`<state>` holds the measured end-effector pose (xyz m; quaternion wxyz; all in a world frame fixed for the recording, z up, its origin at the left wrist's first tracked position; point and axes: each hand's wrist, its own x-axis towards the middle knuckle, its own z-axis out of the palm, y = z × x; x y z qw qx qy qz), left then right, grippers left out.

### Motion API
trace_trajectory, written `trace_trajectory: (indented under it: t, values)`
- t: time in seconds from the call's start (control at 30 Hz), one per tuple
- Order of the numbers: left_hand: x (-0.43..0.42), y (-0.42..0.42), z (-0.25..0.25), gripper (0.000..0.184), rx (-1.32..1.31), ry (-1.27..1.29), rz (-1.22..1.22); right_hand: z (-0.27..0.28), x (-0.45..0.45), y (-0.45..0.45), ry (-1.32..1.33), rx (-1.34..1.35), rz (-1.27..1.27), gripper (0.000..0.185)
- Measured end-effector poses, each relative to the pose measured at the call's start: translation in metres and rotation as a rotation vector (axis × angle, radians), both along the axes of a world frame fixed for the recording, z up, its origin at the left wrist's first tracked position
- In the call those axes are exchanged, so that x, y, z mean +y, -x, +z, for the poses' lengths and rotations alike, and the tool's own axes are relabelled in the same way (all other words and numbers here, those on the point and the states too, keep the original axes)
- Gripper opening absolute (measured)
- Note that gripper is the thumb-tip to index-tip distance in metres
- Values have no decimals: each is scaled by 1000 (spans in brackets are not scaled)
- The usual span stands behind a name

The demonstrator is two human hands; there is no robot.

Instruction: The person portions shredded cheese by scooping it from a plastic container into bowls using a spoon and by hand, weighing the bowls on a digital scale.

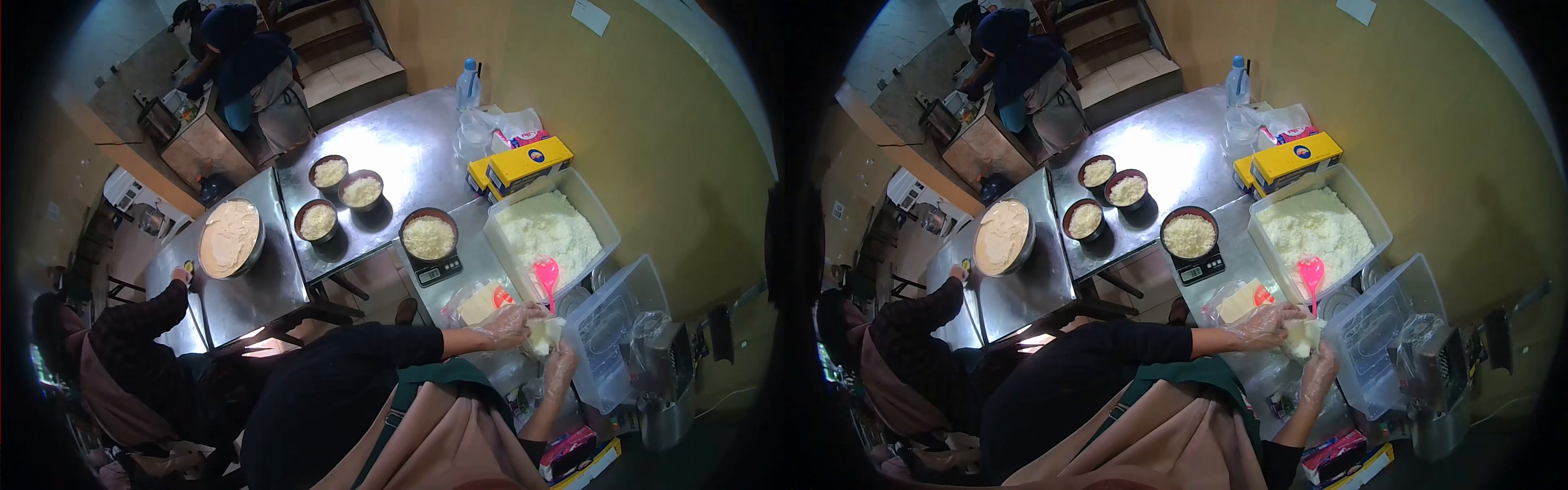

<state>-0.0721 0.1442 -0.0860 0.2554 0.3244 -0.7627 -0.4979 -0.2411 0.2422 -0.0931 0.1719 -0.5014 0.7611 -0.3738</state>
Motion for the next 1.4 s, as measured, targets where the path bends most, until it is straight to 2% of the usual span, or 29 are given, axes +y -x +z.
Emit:
trace_trajectory:
  t: [0.07,0.1,0.17,0.2,0.27,0.37,0.4,0.43,0.5,0.53,0.6,0.63,0.67,0.7,0.77,0.83,0.9,0.93,1.0,1.03,1.07,1.1,1.13,1.2,1.23,1.3,1.33,1.4]
  values:
    - [0,0,8,55,-12,-1,-45,12,1,-8,-138,167,67,24]
    - [0,0,12,57,-32,27,-67,13,0,-9,-139,166,63,24]
    - [-1,1,20,58,-54,52,-93,12,-2,-11,-527,312,209,31]
    - [-2,3,25,57,-64,47,-127,11,-4,-14,-530,311,208,31]
    - [-8,1,28,57,-78,31,-161,11,-7,-25,-177,329,210,36]
    - [-15,-1,22,56,-66,46,-149,36,-14,-28,-164,339,178,40]
    - [-19,-7,32,56,-74,93,-189,38,-11,-22,-223,285,201,40]
    - [-26,-13,44,56,-76,11,-230,39,-9,-15,-281,228,218,39]
    - [-35,-23,29,47,-9,141,-204,81,-12,-22,-335,250,200,35]
    - [-44,-37,58,43,-51,-66,-233,102,-11,-25,-377,248,167,35]
    - [-64,-55,58,44,-101,41,-196,133,-27,-33,-242,181,159,30]
    - [-76,-63,53,44,-115,88,-138,135,-39,-36,-262,181,139,30]
    - [-89,-70,44,43,-91,74,-93,136,-53,-37,-196,251,122,28]
    - [-103,-75,55,41,-147,-24,-41,136,-67,-38,-133,322,105,26]
    - [-125,-86,51,39,-134,-54,-15,128,-109,-37,-189,397,111,23]
    - [-145,-96,56,39,-143,45,47,100,-148,-27,-211,406,75,24]
    - [-163,-105,45,40,-102,32,43,73,-186,-9,-482,494,31,27]
    - [-171,-109,39,41,-65,32,57,64,-200,-4,-501,497,23,27]
    - [-186,-118,35,41,-122,85,44,47,-217,1,-1006,629,183,31]
    - [-193,-121,36,41,-182,156,39,27,-211,1,-1027,625,179,31]
    - [-197,-126,40,43,-183,60,27,2,-198,0,-983,800,158,36]
    - [-204,-131,38,43,-180,44,19,2,-195,-10,-930,975,142,42]
    - [-210,-137,34,44,-195,73,45,8,-196,-12,-949,976,145,42]
    - [-221,-150,35,44,-180,74,91,26,-204,-15,-1180,620,219,42]
    - [-227,-155,32,44,-180,64,87,27,-202,-16,-1191,619,220,42]
    - [-239,-163,28,43,-217,68,110,32,-195,-11,-1028,476,162,41]
    - [-244,-166,25,44,-221,66,106,36,-198,-7,-1033,475,161,41]
    - [-250,-165,21,44,-213,53,79,48,-205,2,-862,398,-6,39]
